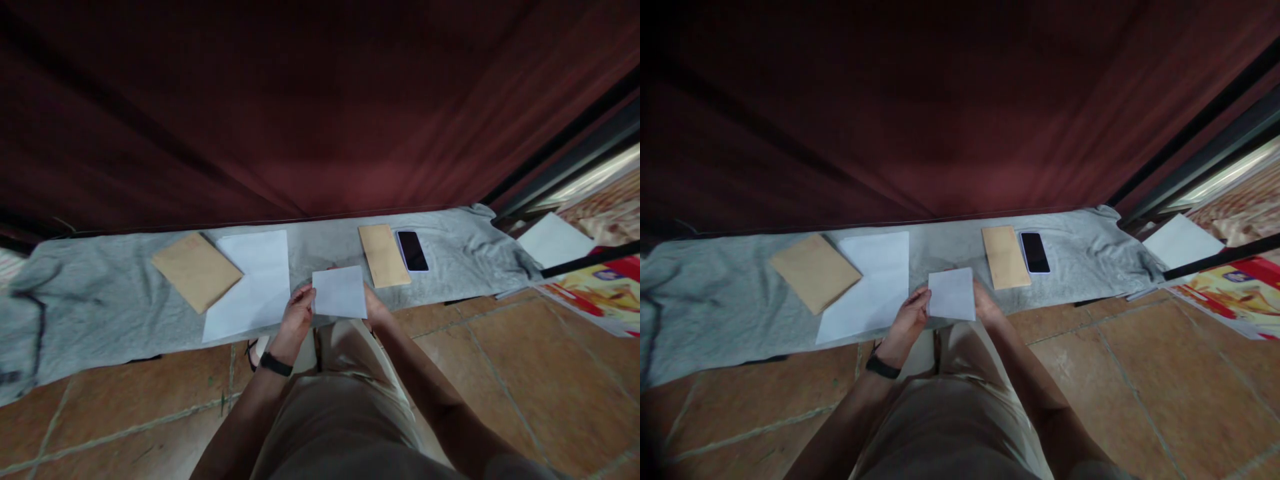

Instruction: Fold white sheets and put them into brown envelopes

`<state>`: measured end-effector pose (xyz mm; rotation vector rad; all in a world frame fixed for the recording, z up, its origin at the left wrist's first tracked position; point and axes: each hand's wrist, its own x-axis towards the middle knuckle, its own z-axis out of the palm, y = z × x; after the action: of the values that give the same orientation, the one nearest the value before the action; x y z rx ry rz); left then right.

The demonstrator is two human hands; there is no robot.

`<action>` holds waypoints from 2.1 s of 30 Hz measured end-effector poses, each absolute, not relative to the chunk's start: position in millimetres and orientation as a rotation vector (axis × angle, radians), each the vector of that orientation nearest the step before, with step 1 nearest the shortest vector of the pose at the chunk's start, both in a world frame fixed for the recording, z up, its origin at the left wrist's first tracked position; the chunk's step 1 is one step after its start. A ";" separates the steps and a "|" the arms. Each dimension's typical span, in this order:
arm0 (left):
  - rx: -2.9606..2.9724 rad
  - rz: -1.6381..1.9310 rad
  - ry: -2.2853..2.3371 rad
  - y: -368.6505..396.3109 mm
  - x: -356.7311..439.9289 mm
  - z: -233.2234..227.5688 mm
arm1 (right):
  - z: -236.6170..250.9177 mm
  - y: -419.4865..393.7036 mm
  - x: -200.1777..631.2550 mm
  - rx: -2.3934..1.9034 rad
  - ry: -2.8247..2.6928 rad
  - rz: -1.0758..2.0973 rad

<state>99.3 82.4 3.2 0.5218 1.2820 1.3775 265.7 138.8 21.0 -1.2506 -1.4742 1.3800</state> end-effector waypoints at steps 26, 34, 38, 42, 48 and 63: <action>1.203 1.221 1.862 126.9 117.3 -9.2 | -12.3 105.0 258.2 -1.563 -2.304 0.233; 1.967 0.966 1.821 92.8 127.8 -8.8 | -21.7 103.8 259.7 -1.598 -2.323 0.107; 2.193 0.587 1.821 81.1 130.7 -9.2 | -25.4 102.4 262.8 -1.620 -2.324 0.019; 2.239 0.425 1.947 71.6 126.7 -7.0 | -30.0 101.4 270.9 -1.661 -2.306 -0.032; 2.234 0.330 2.054 54.6 121.7 -4.2 | -38.7 99.1 279.6 -1.679 -2.202 -0.079; 2.159 0.389 2.132 41.0 125.4 -7.2 | -39.7 93.5 285.6 -1.651 -2.140 -0.073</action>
<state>125.4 41.0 -7.2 2.1590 2.1315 0.3887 285.6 93.5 -39.7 -1.6505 -2.1396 -0.0728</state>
